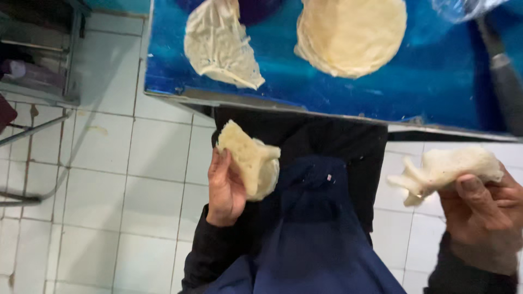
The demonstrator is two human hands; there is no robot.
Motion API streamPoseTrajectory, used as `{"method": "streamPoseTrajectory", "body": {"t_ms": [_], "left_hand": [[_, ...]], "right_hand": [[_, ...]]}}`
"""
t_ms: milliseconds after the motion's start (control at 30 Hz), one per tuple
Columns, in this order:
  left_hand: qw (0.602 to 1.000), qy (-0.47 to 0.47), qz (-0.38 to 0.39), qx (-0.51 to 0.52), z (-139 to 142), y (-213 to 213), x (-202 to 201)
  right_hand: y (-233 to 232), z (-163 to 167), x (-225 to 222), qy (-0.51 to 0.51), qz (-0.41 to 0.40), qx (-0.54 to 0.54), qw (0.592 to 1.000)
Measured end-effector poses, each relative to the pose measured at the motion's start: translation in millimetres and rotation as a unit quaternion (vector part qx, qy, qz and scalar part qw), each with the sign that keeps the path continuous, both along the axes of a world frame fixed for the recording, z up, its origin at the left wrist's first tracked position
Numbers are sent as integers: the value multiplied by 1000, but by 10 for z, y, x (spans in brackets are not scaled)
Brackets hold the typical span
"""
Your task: The person sits at a blue table and folds thin round crepe wrappers by hand, working each wrapper over their lap and stacking folded pieces on the table. A red bowl of brown filling, a small bowl, a knife and a plastic bag sit on the table while the person handles the wrappers one at a time.
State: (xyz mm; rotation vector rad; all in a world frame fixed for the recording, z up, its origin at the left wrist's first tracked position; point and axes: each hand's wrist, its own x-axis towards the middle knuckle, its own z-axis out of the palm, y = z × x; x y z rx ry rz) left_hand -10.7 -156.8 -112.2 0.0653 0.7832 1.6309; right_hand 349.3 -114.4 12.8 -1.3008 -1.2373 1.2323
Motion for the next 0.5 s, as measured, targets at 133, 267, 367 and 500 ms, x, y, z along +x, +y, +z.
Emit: {"method": "streamPoseTrajectory", "body": {"t_ms": [133,267,367,500], "left_hand": [[1000,-22,9,5,-62,9,-26],[1000,-15,4,1,-125,24,-11],[1000,-2,-2,-17,-137,41,-23],[1000,-3,11,8,-112,73,-44]], "right_hand": [[318,275,11,-167,43,-19,985],[925,451,-202,-229,81,62,968],[1545,694,-547,-346,108,227,904],[2231,955,-1049,-560,137,488,655]]}}
